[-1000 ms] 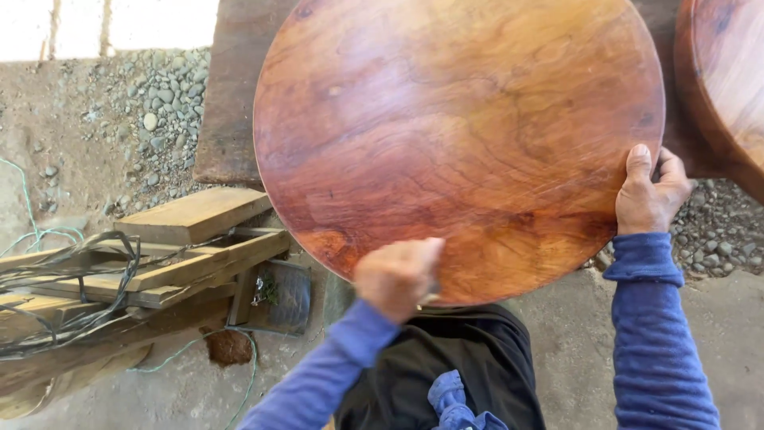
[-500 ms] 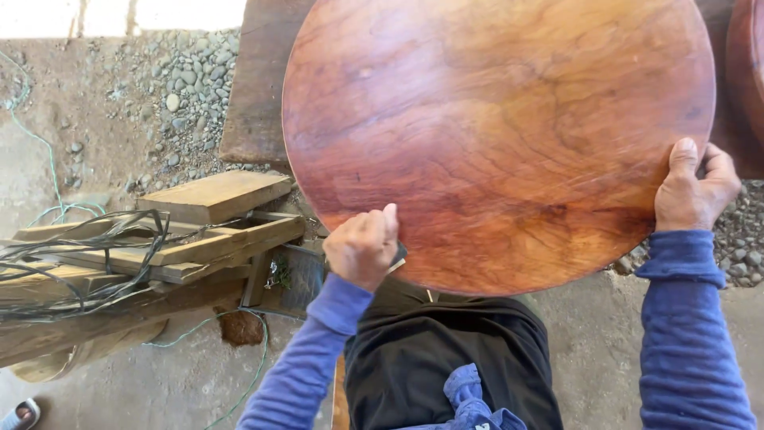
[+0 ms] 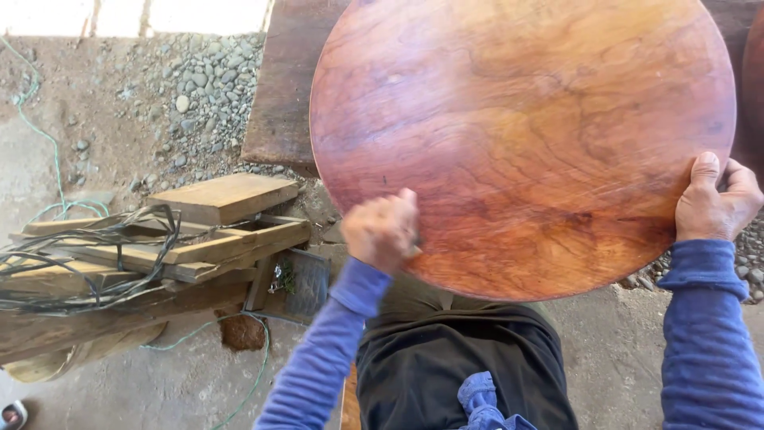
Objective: Sanding the surface and edges of circular wooden table tops using sandpaper.
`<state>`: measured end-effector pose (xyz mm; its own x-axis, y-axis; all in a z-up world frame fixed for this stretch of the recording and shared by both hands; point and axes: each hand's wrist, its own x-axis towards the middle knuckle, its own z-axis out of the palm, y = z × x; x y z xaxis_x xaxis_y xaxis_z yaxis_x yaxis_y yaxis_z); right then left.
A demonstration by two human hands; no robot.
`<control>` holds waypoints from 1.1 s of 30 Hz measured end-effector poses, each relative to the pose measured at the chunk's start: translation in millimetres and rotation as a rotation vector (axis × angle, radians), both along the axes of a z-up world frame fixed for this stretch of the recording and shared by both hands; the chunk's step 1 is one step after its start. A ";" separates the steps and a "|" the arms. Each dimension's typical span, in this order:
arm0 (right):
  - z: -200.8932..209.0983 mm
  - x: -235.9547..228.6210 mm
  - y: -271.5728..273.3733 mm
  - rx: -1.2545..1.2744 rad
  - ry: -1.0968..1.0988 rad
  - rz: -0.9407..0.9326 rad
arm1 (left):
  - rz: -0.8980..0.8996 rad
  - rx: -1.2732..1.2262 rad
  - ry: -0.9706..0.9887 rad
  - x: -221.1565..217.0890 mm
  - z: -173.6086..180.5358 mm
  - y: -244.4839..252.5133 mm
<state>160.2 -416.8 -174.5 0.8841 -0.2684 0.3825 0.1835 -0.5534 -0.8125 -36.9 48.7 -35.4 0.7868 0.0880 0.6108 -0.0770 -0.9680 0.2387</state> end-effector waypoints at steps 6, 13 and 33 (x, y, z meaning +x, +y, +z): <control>35.1 -24.7 27.7 -0.328 0.086 -0.127 | -0.333 -0.108 -0.004 -12.2 13.5 -22.4; 95.6 -79.7 109.8 -0.923 0.205 0.050 | 0.239 0.036 0.007 49.0 -33.9 95.0; 169.6 -226.4 244.0 0.057 -0.113 0.631 | -0.422 -2.262 0.261 28.5 9.6 -54.0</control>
